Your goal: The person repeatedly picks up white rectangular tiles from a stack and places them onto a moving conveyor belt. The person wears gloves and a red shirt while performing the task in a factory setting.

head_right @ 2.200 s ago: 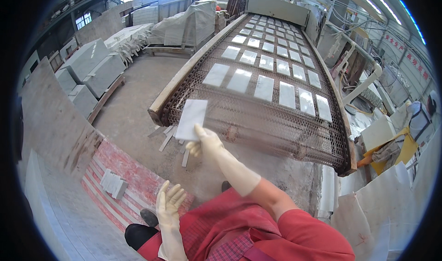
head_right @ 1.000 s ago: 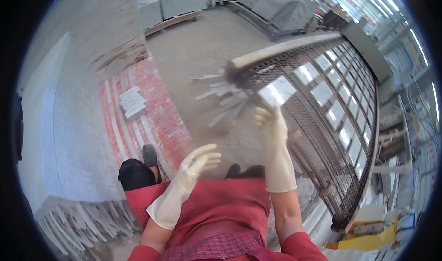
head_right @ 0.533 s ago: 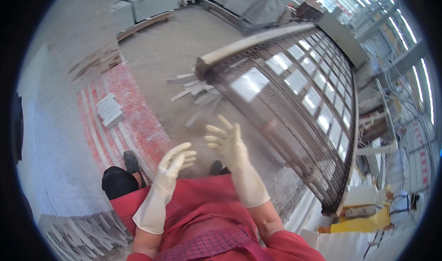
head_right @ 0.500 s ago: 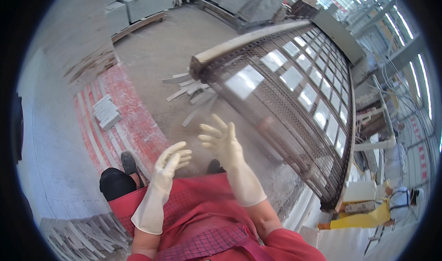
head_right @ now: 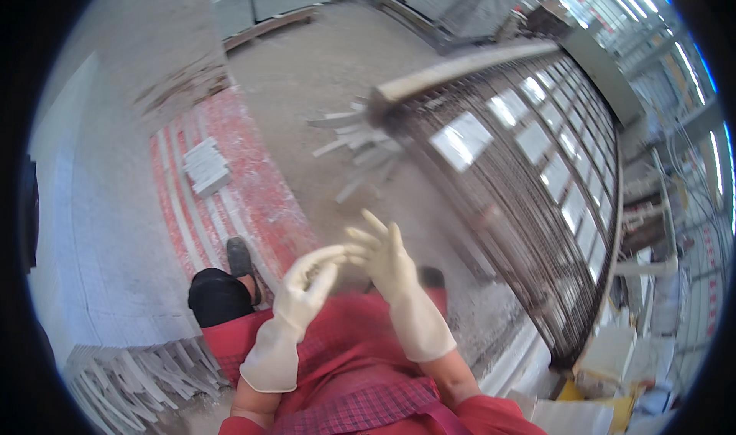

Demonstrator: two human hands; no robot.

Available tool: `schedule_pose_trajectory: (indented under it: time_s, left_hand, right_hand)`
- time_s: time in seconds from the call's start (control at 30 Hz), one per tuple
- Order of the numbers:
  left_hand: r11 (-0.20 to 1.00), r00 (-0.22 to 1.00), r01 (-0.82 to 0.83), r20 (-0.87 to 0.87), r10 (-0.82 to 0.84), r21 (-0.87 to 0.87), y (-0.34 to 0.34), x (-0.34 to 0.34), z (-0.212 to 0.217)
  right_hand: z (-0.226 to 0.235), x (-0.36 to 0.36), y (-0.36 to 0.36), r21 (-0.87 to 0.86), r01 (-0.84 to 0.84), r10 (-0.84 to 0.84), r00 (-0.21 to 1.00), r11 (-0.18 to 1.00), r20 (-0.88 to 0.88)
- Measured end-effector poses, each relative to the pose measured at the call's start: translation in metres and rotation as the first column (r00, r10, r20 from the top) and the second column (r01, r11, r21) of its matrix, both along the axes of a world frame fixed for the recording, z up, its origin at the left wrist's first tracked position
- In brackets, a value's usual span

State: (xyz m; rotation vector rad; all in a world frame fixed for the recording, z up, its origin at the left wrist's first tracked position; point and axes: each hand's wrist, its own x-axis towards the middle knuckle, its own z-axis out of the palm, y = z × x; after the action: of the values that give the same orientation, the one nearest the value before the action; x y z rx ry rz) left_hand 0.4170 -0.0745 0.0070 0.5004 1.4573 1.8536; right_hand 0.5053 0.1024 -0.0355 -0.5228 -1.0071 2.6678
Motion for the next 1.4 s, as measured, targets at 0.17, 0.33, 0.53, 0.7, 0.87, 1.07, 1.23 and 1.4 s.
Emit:
schedule_pose_trajectory:
  time_s: [0.17, 0.33, 0.53, 0.7, 0.87, 1.07, 1.23, 1.4]
  left_hand:
    - [0.995, 0.940, 0.012, -0.339, -0.044, -0.095, -0.041, -0.050, 0.044]
    - [0.923, 0.749, -0.111, -0.642, -0.165, -0.367, -0.082, -0.169, 0.016]
    - [0.346, 0.623, -0.175, -0.376, -0.686, -0.922, -0.073, -0.310, -0.122]
    - [0.172, 0.470, -0.457, -0.402, -0.786, -0.872, -0.018, -0.396, -0.235]
    - [0.075, 0.301, -0.638, -0.338, -0.892, -0.766, 0.024, -0.462, -0.314]
    - [-0.017, 0.289, -0.641, -0.222, -0.931, -0.767, 0.030, -0.484, -0.350]
    - [-0.082, 0.161, -0.417, 0.015, -0.987, -0.905, 0.015, -0.482, -0.342]
    - [0.146, -0.059, -0.317, -0.134, -0.989, -0.937, -0.030, -0.445, -0.336]
  right_hand:
    - [-0.033, 0.006, -0.010, -0.007, -0.124, 0.123, 0.968, 0.992, 0.219]
    - [-0.072, 0.002, -0.014, -0.129, -0.195, 0.231, 0.879, 0.972, 0.416]
    - [-0.109, -0.022, -0.024, -0.265, -0.148, 0.289, 0.708, 0.953, 0.644]
    - [-0.129, -0.037, -0.024, -0.279, -0.114, 0.292, 0.582, 0.953, 0.759]
    - [-0.157, -0.036, -0.022, -0.207, -0.098, 0.229, 0.468, 0.973, 0.854]
    - [-0.178, -0.032, -0.027, -0.299, -0.076, 0.303, 0.413, 0.951, 0.859]
    - [-0.178, -0.032, -0.032, -0.284, -0.150, 0.321, 0.410, 0.947, 0.854]
    - [-0.183, -0.031, -0.035, -0.268, -0.176, 0.318, 0.417, 0.947, 0.852]
